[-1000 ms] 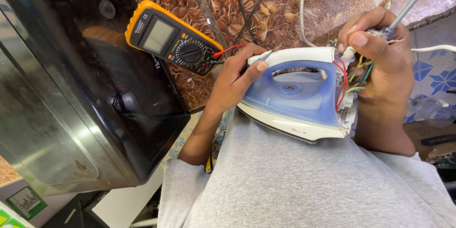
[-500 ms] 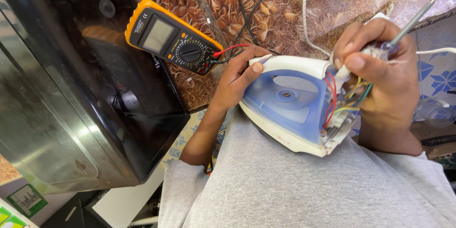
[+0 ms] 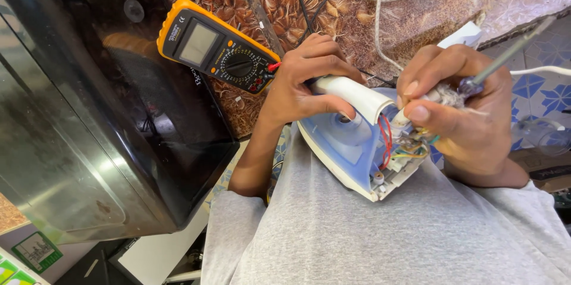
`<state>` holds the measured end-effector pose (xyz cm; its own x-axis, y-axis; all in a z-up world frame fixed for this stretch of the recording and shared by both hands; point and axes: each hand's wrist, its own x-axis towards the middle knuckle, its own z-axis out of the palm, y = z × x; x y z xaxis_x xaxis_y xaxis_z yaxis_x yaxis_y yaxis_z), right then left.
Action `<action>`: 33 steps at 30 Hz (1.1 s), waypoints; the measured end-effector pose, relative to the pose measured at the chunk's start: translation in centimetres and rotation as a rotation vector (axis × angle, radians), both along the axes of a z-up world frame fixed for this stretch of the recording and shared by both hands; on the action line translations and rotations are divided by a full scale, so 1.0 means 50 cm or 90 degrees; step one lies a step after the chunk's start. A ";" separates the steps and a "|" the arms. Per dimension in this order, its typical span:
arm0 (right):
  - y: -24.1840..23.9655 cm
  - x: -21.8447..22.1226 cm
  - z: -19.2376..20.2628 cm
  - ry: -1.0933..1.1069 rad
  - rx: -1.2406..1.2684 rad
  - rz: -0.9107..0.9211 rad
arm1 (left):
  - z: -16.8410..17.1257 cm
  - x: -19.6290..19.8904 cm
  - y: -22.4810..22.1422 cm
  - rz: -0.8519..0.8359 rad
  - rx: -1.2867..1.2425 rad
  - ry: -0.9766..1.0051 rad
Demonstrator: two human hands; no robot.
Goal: Disassemble and inspect an electric iron using a screwdriver and multimeter
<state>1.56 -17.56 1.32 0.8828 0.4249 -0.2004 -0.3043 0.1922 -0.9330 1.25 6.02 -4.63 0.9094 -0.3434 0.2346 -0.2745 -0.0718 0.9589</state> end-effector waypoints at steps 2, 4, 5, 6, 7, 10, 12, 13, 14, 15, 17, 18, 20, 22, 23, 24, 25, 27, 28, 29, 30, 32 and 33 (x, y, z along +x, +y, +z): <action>-0.005 -0.002 -0.003 -0.033 -0.014 0.014 | -0.003 -0.001 -0.003 0.012 0.004 -0.020; -0.011 0.000 -0.007 -0.053 0.007 0.027 | 0.003 -0.009 -0.009 0.036 0.020 -0.028; -0.014 0.000 -0.009 -0.073 0.027 0.040 | 0.005 -0.012 -0.012 0.059 0.034 -0.036; -0.015 0.000 -0.009 -0.072 0.026 0.037 | 0.010 -0.014 -0.013 0.055 0.033 -0.036; -0.017 -0.001 -0.010 -0.085 0.029 0.050 | 0.014 -0.017 -0.014 0.073 0.043 -0.041; -0.021 -0.002 -0.010 -0.111 0.042 0.084 | 0.009 -0.030 -0.023 0.118 0.048 -0.058; -0.024 -0.001 -0.010 -0.127 0.052 0.105 | 0.004 -0.036 -0.025 0.147 0.045 -0.072; -0.027 0.000 -0.010 -0.136 0.074 0.136 | 0.004 -0.037 -0.025 0.151 0.037 -0.084; -0.030 0.000 -0.009 -0.144 0.097 0.166 | 0.004 -0.040 -0.024 0.155 0.029 -0.095; -0.029 -0.001 -0.004 -0.141 0.097 0.165 | 0.002 -0.041 -0.026 0.154 0.029 -0.091; -0.028 -0.002 0.008 -0.156 0.079 0.164 | 0.000 -0.042 -0.030 0.167 0.008 -0.120; -0.030 -0.001 0.010 -0.155 0.079 0.163 | -0.001 -0.043 -0.031 0.166 0.009 -0.120; -0.036 0.000 0.016 -0.149 0.065 0.188 | -0.002 -0.045 -0.034 0.179 -0.004 -0.127; -0.034 -0.002 0.015 -0.155 0.067 0.177 | -0.001 -0.047 -0.037 0.182 -0.005 -0.122; -0.032 -0.003 0.015 -0.163 0.069 0.168 | 0.000 -0.048 -0.038 0.189 -0.005 -0.120; -0.035 -0.002 0.017 -0.163 0.069 0.169 | 0.000 -0.050 -0.039 0.191 -0.005 -0.120; -0.038 -0.001 0.018 -0.164 0.053 0.171 | -0.001 -0.052 -0.041 0.194 -0.006 -0.110; -0.045 -0.003 0.017 -0.160 0.038 0.174 | 0.000 -0.057 -0.043 0.198 -0.005 -0.096; -0.050 -0.003 0.014 -0.169 0.041 0.187 | 0.001 -0.056 -0.044 0.198 -0.011 -0.104; -0.056 -0.002 0.011 -0.178 0.044 0.200 | 0.001 -0.056 -0.046 0.199 -0.016 -0.112; -0.055 -0.001 0.017 -0.177 0.044 0.202 | 0.002 -0.055 -0.046 0.201 -0.016 -0.112; -0.055 0.000 0.028 -0.196 -0.005 0.203 | 0.004 -0.055 -0.046 0.195 -0.027 -0.121; -0.056 -0.001 0.028 -0.194 -0.004 0.204 | 0.002 -0.056 -0.047 0.196 -0.026 -0.119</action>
